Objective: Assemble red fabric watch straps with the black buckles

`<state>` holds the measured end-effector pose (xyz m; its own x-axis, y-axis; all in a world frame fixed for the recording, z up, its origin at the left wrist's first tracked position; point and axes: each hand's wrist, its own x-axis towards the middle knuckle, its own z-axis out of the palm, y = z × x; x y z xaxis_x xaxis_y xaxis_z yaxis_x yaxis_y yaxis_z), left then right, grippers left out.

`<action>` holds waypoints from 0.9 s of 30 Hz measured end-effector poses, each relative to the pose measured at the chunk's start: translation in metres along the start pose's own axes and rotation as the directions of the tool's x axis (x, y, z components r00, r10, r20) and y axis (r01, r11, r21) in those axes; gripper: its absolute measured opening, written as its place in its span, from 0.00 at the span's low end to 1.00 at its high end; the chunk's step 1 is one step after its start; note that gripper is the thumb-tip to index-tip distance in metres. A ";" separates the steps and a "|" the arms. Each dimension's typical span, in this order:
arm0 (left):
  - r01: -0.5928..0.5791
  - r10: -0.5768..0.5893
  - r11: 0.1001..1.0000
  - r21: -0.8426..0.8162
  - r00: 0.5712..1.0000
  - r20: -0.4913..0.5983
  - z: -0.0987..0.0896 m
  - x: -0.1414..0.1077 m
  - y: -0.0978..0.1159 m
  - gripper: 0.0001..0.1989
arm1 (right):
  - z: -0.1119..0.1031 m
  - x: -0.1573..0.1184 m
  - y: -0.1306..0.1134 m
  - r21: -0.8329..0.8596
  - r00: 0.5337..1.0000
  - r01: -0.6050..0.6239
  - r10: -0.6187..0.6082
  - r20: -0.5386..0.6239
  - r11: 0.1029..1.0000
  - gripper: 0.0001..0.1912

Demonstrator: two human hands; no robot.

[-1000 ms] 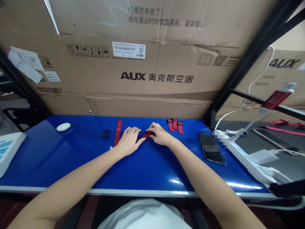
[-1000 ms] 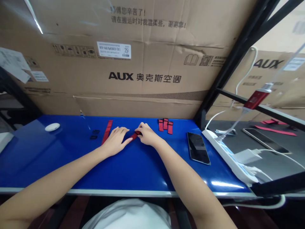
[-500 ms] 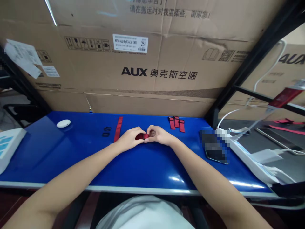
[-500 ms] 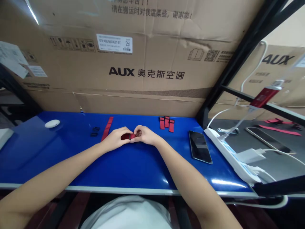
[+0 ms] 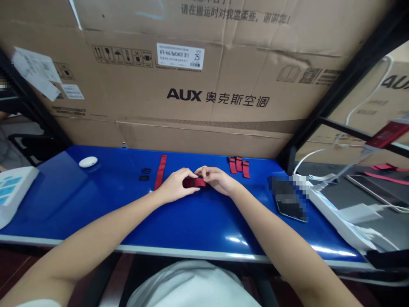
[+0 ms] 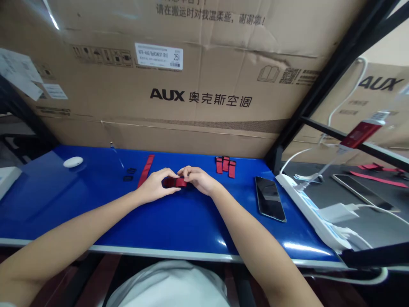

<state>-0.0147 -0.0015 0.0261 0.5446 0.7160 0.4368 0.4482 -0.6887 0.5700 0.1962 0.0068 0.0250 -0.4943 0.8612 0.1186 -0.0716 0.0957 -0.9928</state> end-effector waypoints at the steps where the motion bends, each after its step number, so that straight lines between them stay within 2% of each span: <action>1: -0.031 0.031 0.999 0.022 1.000 -0.002 -0.001 0.000 -0.001 0.16 | 0.000 0.000 -0.001 -0.087 0.999 0.018 -0.021 -0.028 0.996 0.11; 3: -0.066 0.066 0.996 0.062 0.998 0.005 -0.003 0.000 -0.002 0.14 | 0.001 0.001 -0.003 -0.299 0.994 0.060 -0.083 -0.064 0.952 0.11; 5: -0.077 0.076 0.992 0.096 0.997 0.016 -0.004 0.001 -0.003 0.12 | 0.004 0.002 -0.005 -0.444 0.987 0.112 -0.150 -0.050 0.889 0.12; 8: -0.099 0.099 0.988 0.119 0.995 0.006 -0.004 0.002 -0.005 0.12 | 0.008 0.003 -0.007 -0.493 0.980 0.163 -0.200 -0.022 0.854 0.14; 12: -0.120 0.119 0.984 0.129 0.993 0.023 -0.003 0.002 -0.006 0.11 | 0.008 0.001 -0.008 -0.552 0.977 0.153 -0.211 -0.042 0.819 0.10; 14: -0.107 0.106 0.987 0.118 0.994 0.022 -0.004 0.001 -0.008 0.12 | 0.004 0.000 -0.011 -0.489 0.973 0.182 -0.227 -0.032 0.853 0.10; 17: -0.063 0.063 0.995 0.072 0.998 0.004 -0.006 0.001 -0.010 0.15 | -0.004 -0.002 -0.015 -0.245 0.973 0.200 -0.222 -0.066 0.949 0.11; 19: -0.019 0.018 0.999 0.034 1.000 0.005 -0.008 0.001 -0.010 0.16 | -0.007 -0.003 -0.016 -0.091 0.974 0.188 -0.197 -0.114 0.978 0.11; 24: 0.023 -0.019 0.998 -0.052 0.997 0.081 -0.001 0.001 0.003 0.21 | 0.003 0.000 -0.014 0.108 0.978 0.168 -0.152 -0.146 0.980 0.11; 27: 0.069 -0.057 0.994 -0.089 0.990 0.130 0.002 -0.001 0.014 0.16 | 0.004 0.001 -0.017 0.151 0.973 0.183 -0.157 -0.167 0.971 0.12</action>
<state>-0.0077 -0.0127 0.0322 0.6057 0.7330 0.3096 0.4200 -0.6249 0.6581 0.1930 0.0040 0.0419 -0.3250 0.9066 0.2693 -0.2906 0.1753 -0.9407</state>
